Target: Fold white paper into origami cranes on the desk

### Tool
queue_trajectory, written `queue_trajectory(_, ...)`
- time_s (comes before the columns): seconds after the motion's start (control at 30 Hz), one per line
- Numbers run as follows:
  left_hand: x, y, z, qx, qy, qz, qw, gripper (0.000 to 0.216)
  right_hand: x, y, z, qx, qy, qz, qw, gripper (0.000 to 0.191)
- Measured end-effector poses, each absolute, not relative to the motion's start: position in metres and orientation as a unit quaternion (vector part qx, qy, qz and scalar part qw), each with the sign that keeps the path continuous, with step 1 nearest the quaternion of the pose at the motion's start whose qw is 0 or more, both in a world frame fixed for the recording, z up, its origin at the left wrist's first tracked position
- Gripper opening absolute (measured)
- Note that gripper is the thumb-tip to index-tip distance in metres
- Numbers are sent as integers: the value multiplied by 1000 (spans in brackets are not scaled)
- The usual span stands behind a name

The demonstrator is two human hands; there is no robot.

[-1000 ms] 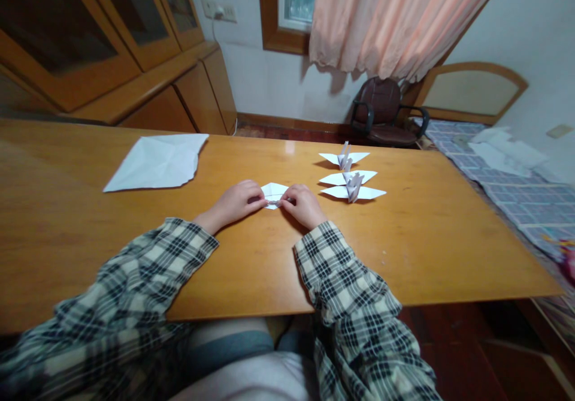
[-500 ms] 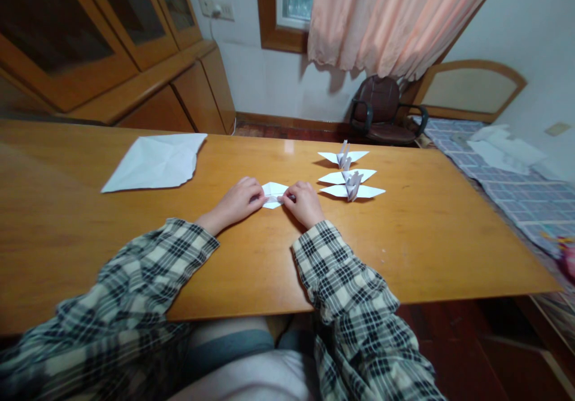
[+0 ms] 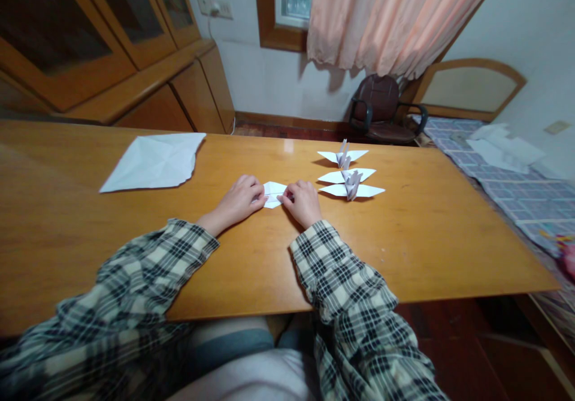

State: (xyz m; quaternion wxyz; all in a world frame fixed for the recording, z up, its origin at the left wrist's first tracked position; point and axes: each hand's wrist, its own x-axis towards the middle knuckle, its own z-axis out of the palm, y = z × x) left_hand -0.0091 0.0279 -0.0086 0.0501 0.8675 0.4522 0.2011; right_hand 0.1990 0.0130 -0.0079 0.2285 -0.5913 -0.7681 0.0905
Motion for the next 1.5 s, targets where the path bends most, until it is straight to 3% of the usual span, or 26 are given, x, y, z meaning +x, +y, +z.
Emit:
queue_trajectory(0.33,-19,30,-8,879,425,197,88,10,201,15,-12,-585,-762,118,252,10)
queue_trajectory(0.53,-24,31,-6,891,384,197,138,27,207,19,-13,-558,-775,142,262,3)
queue_trajectory(0.87,-25,32,-12,915,332,186,136,34,209,17,-10,-532,-790,167,257,22)
queue_trajectory(1.5,-29,41,-2,936,308,152,80,38,213,15,-7,-500,-814,172,241,23)
